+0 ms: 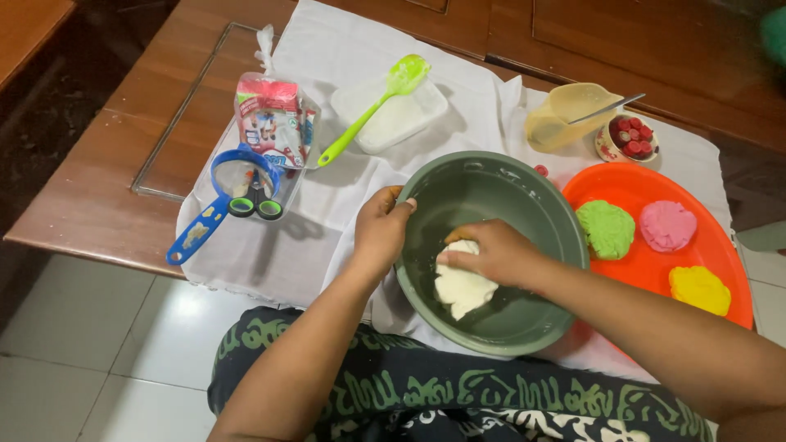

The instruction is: The person kneads green dough in a green bowl, then transfers it to an orange plate. They knead white dough in the same bowl, add red food coloring, and knead it again. The person also moves pink and yellow dough balls onto the orange plate.

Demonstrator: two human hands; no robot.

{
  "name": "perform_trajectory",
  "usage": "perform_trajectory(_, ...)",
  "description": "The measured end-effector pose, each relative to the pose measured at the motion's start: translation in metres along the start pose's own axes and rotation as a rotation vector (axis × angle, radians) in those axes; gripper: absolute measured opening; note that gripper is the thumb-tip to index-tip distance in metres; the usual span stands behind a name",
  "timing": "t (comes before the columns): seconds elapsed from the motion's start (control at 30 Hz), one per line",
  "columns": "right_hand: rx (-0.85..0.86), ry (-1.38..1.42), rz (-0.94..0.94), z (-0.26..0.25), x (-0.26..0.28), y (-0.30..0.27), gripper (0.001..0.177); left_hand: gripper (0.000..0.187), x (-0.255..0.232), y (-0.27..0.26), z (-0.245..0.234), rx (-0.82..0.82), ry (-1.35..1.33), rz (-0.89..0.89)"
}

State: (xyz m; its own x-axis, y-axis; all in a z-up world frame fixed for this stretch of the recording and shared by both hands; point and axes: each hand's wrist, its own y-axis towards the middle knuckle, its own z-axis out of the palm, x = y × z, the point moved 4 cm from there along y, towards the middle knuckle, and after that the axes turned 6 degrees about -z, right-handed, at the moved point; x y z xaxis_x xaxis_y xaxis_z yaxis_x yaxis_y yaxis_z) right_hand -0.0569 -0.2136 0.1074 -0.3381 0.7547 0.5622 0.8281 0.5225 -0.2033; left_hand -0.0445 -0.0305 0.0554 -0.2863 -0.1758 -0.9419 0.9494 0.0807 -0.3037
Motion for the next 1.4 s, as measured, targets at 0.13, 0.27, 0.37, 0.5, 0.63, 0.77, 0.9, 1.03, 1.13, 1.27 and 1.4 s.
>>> perform_trajectory(0.13, -0.168, 0.124, -0.227, 0.036, -0.020, -0.001, 0.030, 0.031, 0.005, 0.005, 0.002, -0.025, -0.057, 0.054)
perform_trajectory(0.27, -0.130, 0.234, -0.247, 0.063, -0.025, -0.008, 0.028, 0.029, 0.012, 0.006, 0.007, -0.016, -0.146, 0.010)
perform_trajectory(0.37, -0.106, 0.099, -0.361, 0.080, -0.004, -0.002, 0.020, 0.028, 0.002, 0.005, 0.008, -0.047, -0.151, -0.063)
perform_trajectory(0.5, -0.072, 0.009, -0.362, 0.092, 0.000, 0.020, 0.020, 0.024, 0.001, 0.005, 0.010, -0.047, -0.084, -0.104)
perform_trajectory(0.63, -0.014, 0.111, -0.413, 0.088, -0.002, 0.041, 0.033, 0.025, -0.005, 0.005, 0.008, -0.045, -0.008, -0.102)
perform_trajectory(0.77, -0.095, 0.189, -0.560, 0.085, -0.022, 0.055, 0.022, 0.026, 0.002, 0.011, 0.008, 0.006, -0.037, -0.113)
perform_trajectory(0.9, -0.145, 0.291, -0.520, 0.071, -0.006, 0.054, 0.032, 0.033, 0.027, 0.028, 0.015, 0.081, -0.070, -0.057)
perform_trajectory(1.03, -0.129, 0.140, -0.083, 0.049, 0.013, 0.046, 0.042, 0.035, 0.039, 0.049, 0.014, 0.100, -0.132, -0.056)
perform_trajectory(1.13, 0.074, 0.187, 0.180, 0.026, 0.000, 0.026, 0.044, 0.034, 0.042, 0.050, 0.010, 0.090, -0.135, -0.064)
perform_trajectory(1.27, 0.298, 0.083, -0.030, 0.011, 0.001, -0.005, 0.036, 0.034, 0.025, 0.032, 0.006, 0.032, -0.080, -0.016)
perform_trajectory(1.4, 0.307, 0.056, -0.379, 0.032, 0.015, -0.033, 0.038, 0.032, 0.017, 0.026, 0.005, -0.018, -0.176, 0.005)
